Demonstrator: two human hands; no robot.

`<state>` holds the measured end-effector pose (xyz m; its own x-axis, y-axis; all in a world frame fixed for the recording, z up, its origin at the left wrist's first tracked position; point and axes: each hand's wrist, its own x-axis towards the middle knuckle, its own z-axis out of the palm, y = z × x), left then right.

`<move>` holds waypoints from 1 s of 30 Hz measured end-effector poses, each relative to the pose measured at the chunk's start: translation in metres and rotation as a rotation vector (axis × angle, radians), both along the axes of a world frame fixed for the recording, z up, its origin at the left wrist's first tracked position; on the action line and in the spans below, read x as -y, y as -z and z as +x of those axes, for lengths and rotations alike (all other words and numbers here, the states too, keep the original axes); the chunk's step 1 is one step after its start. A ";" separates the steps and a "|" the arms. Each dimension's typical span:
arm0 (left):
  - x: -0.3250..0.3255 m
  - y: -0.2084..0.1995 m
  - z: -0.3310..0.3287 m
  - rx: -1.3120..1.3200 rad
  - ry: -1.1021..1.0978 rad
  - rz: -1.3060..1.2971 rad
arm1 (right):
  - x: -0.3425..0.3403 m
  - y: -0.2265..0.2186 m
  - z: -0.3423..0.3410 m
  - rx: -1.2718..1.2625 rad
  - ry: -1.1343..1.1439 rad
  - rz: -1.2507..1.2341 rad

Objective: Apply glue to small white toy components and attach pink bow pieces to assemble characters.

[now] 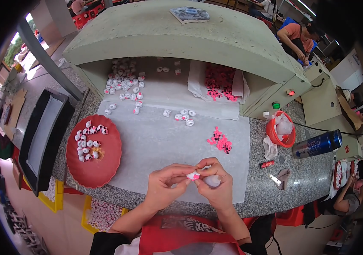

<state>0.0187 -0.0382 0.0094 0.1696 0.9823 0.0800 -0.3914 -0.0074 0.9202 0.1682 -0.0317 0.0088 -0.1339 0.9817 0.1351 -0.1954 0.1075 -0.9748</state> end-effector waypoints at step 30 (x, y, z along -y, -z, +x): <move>-0.001 0.006 -0.015 -0.130 -0.089 -0.194 | -0.006 0.008 -0.017 -0.024 0.077 -0.258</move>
<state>0.0038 -0.0368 0.0030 0.0781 0.9886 -0.1286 -0.2752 0.1454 0.9503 0.1512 -0.0260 0.0006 -0.0573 0.9913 -0.1182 -0.2196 -0.1280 -0.9672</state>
